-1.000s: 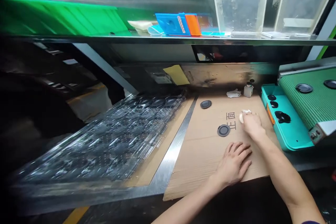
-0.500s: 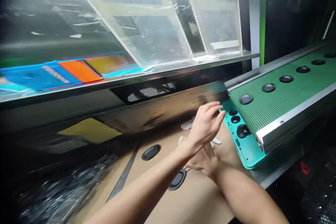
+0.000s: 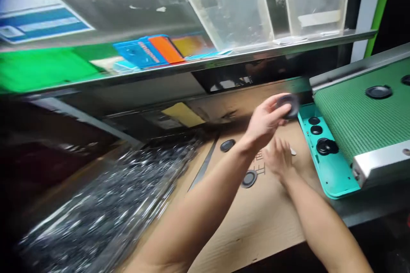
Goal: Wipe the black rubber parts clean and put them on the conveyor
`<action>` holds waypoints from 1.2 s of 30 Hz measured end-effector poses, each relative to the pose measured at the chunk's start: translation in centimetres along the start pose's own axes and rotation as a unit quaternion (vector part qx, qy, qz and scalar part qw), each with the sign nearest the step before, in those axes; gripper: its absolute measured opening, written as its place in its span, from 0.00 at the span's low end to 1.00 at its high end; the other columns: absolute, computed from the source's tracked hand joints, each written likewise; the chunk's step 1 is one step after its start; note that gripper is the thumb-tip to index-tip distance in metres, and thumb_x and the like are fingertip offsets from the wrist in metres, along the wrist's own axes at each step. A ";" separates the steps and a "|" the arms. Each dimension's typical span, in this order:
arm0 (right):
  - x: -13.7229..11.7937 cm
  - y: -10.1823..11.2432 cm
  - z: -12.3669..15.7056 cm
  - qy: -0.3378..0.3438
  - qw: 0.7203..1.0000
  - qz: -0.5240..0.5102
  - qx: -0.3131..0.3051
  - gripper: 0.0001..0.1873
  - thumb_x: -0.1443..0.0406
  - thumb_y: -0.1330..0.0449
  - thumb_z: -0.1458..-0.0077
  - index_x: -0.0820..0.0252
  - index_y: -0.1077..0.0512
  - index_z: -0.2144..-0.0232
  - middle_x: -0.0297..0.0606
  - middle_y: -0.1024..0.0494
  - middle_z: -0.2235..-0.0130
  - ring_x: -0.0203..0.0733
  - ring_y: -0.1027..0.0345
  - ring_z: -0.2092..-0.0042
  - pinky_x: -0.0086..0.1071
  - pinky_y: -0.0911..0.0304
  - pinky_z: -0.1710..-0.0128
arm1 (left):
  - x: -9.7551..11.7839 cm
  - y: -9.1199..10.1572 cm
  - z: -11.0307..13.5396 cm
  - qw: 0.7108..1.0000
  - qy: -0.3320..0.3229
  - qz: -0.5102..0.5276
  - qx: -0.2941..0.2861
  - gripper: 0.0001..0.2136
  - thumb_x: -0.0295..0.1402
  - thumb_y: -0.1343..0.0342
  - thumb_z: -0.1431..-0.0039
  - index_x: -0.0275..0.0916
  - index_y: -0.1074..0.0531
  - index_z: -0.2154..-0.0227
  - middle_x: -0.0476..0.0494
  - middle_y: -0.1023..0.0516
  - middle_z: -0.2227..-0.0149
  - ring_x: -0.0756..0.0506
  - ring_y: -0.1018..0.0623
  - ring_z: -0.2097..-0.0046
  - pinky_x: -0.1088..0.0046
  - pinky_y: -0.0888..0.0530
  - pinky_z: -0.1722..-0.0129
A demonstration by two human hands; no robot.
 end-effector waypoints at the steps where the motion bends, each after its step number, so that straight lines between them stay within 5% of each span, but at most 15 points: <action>1: 0.6 0.5 0.0 -0.027 0.999 0.003 0.040 0.30 0.58 0.58 0.31 0.65 0.44 0.32 0.57 0.29 0.43 0.64 0.39 0.42 0.55 0.45 0.43 | -1.1 4.5 1.9 0.998 0.033 0.023 0.046 0.22 0.40 0.34 0.47 0.40 0.25 0.49 0.46 0.21 0.58 0.51 0.26 0.67 0.78 0.33 0.72; 5: 0.7 1.3 0.6 -0.040 0.991 0.007 0.131 0.31 0.55 0.51 0.33 0.66 0.38 0.35 0.57 0.26 0.46 0.61 0.35 0.46 0.49 0.41 0.44 | -7.3 21.1 11.7 0.954 0.138 0.034 0.265 0.23 0.40 0.33 0.53 0.38 0.23 0.53 0.48 0.22 0.66 0.54 0.31 0.73 0.81 0.41 0.78; 7: 0.1 0.6 0.8 -0.024 0.992 0.025 0.119 0.29 0.55 0.50 0.34 0.66 0.36 0.37 0.56 0.25 0.47 0.59 0.34 0.47 0.49 0.42 0.43 | -10.4 25.5 15.6 0.938 0.184 -0.040 0.291 0.24 0.41 0.33 0.54 0.34 0.22 0.54 0.47 0.23 0.69 0.53 0.32 0.75 0.79 0.42 0.79; 10: -0.2 -1.0 0.9 -0.023 0.995 0.070 0.067 0.27 0.56 0.48 0.35 0.66 0.33 0.40 0.54 0.24 0.47 0.58 0.34 0.46 0.49 0.43 0.41 | -12.5 27.7 18.4 0.932 0.174 -0.135 0.287 0.24 0.41 0.34 0.51 0.34 0.25 0.52 0.44 0.20 0.66 0.48 0.24 0.68 0.75 0.30 0.70; 15: 0.2 -2.1 0.7 -0.043 0.990 0.136 0.015 0.24 0.57 0.45 0.38 0.63 0.29 0.44 0.51 0.24 0.47 0.57 0.34 0.45 0.47 0.39 0.44 | -12.0 26.0 16.6 0.939 0.134 -0.171 0.266 0.16 0.39 0.37 0.44 0.39 0.29 0.55 0.43 0.18 0.63 0.43 0.19 0.63 0.68 0.26 0.61; 19: 0.8 2.6 0.9 -0.067 0.974 0.106 0.189 0.28 0.52 0.45 0.37 0.64 0.31 0.42 0.52 0.24 0.50 0.57 0.31 0.49 0.46 0.34 0.50 | -12.2 21.4 11.3 0.949 0.143 -0.206 0.190 0.11 0.33 0.41 0.41 0.38 0.27 0.56 0.39 0.17 0.61 0.41 0.19 0.60 0.65 0.25 0.59; 22: 1.0 5.3 1.5 -0.048 0.950 0.071 0.301 0.30 0.51 0.44 0.38 0.64 0.32 0.41 0.54 0.25 0.50 0.57 0.30 0.48 0.46 0.33 0.51 | -12.5 18.7 9.0 0.931 0.161 -0.309 0.113 0.16 0.34 0.39 0.42 0.35 0.25 0.52 0.32 0.19 0.53 0.35 0.22 0.48 0.58 0.28 0.46; 25: 0.9 5.1 1.6 -0.026 0.947 0.051 0.315 0.28 0.52 0.43 0.38 0.64 0.31 0.43 0.53 0.24 0.50 0.56 0.30 0.49 0.47 0.32 0.49 | -11.3 17.6 10.9 0.887 0.126 -0.437 0.077 0.24 0.46 0.40 0.40 0.37 0.26 0.46 0.29 0.29 0.38 0.29 0.36 0.34 0.49 0.40 0.36; 29: 0.4 3.4 1.5 -0.011 0.958 0.018 0.286 0.27 0.53 0.42 0.38 0.63 0.31 0.42 0.52 0.24 0.49 0.56 0.30 0.48 0.47 0.31 0.48 | -11.3 16.6 17.7 0.860 0.142 -0.491 0.007 0.27 0.51 0.40 0.41 0.42 0.28 0.43 0.32 0.37 0.31 0.24 0.45 0.29 0.39 0.49 0.34; 32: 0.3 3.0 1.6 -0.017 0.960 -0.009 0.279 0.28 0.52 0.42 0.38 0.62 0.32 0.42 0.52 0.25 0.49 0.56 0.30 0.48 0.47 0.30 0.49 | -10.7 16.1 20.5 0.888 0.109 -0.446 0.023 0.24 0.43 0.35 0.44 0.41 0.29 0.46 0.33 0.28 0.38 0.31 0.34 0.35 0.47 0.41 0.35; 36: 0.0 3.0 1.7 -0.015 0.959 -0.058 0.277 0.28 0.51 0.43 0.37 0.62 0.32 0.42 0.52 0.25 0.49 0.55 0.29 0.48 0.47 0.30 0.49 | -11.6 16.3 19.5 0.953 0.139 -0.250 0.099 0.12 0.38 0.35 0.43 0.40 0.28 0.59 0.42 0.19 0.59 0.43 0.21 0.57 0.65 0.28 0.53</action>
Point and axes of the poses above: each hand's wrist, its own z-axis away from the middle knuckle, its own y-axis out of the back of the hand, x = y × z, the point moved 10 cm from there along -z, towards the middle knuckle
